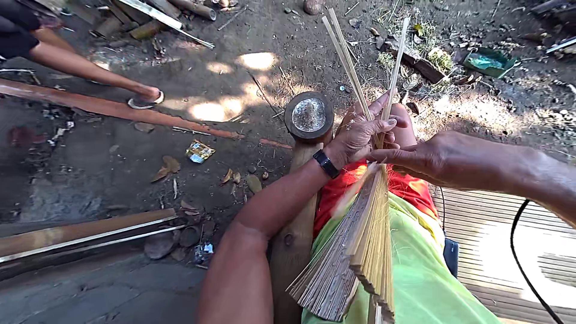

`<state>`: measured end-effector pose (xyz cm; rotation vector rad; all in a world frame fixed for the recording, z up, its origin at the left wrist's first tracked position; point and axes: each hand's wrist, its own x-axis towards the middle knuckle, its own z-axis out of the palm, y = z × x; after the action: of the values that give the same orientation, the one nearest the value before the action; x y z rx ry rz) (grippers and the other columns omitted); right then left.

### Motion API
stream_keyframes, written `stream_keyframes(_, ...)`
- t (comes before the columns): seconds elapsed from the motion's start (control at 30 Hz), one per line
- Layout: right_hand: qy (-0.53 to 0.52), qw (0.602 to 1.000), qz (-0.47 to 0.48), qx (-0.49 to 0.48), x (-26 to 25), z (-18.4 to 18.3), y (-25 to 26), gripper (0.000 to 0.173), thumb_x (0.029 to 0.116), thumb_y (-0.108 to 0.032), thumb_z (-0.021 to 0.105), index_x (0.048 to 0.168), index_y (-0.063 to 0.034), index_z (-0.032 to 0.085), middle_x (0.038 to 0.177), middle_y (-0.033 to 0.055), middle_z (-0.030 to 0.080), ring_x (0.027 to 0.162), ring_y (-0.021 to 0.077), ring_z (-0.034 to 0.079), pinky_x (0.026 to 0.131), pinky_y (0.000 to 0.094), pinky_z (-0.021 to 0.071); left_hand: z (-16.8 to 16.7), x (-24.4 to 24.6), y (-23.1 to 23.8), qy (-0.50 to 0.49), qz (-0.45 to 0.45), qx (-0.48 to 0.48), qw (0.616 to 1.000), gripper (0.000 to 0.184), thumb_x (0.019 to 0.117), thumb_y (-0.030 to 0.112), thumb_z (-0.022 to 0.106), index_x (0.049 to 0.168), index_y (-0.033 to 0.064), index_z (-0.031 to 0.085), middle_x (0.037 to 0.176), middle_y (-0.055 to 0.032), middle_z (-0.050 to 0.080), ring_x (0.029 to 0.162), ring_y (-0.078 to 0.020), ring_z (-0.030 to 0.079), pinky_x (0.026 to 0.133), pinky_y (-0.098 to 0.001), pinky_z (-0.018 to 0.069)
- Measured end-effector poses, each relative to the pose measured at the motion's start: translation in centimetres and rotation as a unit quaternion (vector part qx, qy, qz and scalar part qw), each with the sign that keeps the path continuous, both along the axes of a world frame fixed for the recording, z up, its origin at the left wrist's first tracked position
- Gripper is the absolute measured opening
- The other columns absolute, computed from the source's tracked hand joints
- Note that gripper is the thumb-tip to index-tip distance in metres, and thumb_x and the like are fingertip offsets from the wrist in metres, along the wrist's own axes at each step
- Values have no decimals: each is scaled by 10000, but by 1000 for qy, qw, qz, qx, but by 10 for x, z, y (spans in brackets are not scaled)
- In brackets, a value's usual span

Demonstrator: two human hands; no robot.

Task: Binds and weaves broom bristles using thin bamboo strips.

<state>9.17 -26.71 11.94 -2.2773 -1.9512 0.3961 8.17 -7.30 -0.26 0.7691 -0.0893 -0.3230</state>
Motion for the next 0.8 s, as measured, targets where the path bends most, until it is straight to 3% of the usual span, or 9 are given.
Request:
stream_keyframes(0.07,3,1000,-15,-20,1,-8,-4,598,947,-159,653,1501,-327,502,666,-47,589,471,138,556,406,378,468,3,-1,-2,6,-5,1,1000,694,1041,5,454,1637,263,211,1075,-176,654,688,-206,642,688,-393,611)
stream_keyframes(0.23,20,999,-16,37,-2,16,-2,547,992,-172,582,1515,-306,499,718,-69,601,499,92,549,411,331,468,-4,4,-5,-42,8,22,999,717,1022,-9,498,1645,201,211,1117,-191,657,689,-159,617,640,-291,558)
stream_keyframes(0.33,84,991,-15,104,-3,30,0,481,1012,-163,572,1485,-246,541,782,-100,636,584,11,572,487,234,513,-2,-2,-5,-63,31,72,995,703,1014,21,530,1638,179,247,1144,-140,679,844,-132,667,770,-291,581)
stream_keyframes(0.4,153,979,-44,129,2,35,0,414,1037,-149,572,1449,-187,563,891,-102,690,670,-18,621,570,180,564,10,-16,-3,-63,54,112,990,518,1027,19,476,1532,122,432,1169,-73,683,972,-117,670,899,-312,571)
stream_keyframes(0.43,201,966,-80,141,6,36,-1,399,1051,-150,569,1450,-178,560,906,-87,711,632,-5,627,527,178,556,20,-25,-6,-48,87,142,985,341,992,16,490,1301,113,599,993,-31,730,834,-88,694,785,-279,600)
stream_keyframes(0.47,258,947,-124,147,10,36,-3,409,1066,-148,549,1473,-186,541,940,-58,731,587,35,634,474,202,556,16,-29,-6,-65,83,141,984,250,997,50,505,1199,104,642,912,-34,732,752,-91,687,711,-273,596)
stream_keyframes(0.6,457,810,-298,217,11,26,-25,450,1104,-152,458,1548,-222,458,951,122,719,474,210,597,381,322,536,-9,-31,-4,-126,11,125,984,404,1078,292,503,1472,206,493,1031,-122,691,749,-148,664,669,-294,586)
stream_keyframes(0.67,503,747,-356,250,4,18,-34,449,1109,-176,438,1549,-263,452,940,162,701,460,226,573,389,337,526,-9,-27,-7,-123,20,133,983,351,1079,287,495,1405,165,542,1018,-150,698,797,-200,690,730,-356,598)
stream_keyframes(0.8,546,682,-385,296,0,2,-49,453,1109,-193,431,1556,-267,441,898,166,666,440,196,534,382,322,506,-6,-22,-14,-122,48,133,982,245,1046,249,582,1122,40,684,982,-176,713,835,-261,716,792,-429,615)
